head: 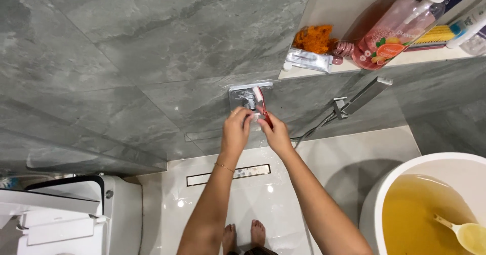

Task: Cleaning a shower tap and wall area using a toothbrush and paste.

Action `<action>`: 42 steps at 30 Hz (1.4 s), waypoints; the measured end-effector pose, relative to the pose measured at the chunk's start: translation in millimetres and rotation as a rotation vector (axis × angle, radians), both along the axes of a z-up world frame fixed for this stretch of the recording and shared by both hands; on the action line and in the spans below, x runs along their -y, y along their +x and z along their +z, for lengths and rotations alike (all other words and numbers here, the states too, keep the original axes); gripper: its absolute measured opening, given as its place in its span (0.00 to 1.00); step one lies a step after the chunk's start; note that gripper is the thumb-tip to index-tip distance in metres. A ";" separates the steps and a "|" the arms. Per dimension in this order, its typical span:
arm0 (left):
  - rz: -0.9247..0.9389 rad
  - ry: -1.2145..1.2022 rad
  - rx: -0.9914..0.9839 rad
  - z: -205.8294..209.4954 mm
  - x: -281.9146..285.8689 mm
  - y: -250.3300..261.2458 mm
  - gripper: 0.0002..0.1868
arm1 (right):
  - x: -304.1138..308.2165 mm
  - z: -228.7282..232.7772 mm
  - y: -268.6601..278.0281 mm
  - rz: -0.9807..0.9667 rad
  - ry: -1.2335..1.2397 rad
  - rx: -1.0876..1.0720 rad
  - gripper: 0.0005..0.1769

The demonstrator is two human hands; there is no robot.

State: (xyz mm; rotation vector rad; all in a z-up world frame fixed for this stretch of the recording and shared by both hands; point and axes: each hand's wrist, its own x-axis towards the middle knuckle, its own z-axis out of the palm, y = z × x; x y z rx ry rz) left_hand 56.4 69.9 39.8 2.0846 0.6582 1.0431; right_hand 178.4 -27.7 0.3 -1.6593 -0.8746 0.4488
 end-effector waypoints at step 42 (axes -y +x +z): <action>-0.084 -0.054 -0.032 27.2 -21.6 9.9 0.16 | 139.9 -94.7 -114.8 -0.329 -0.231 -0.384 0.17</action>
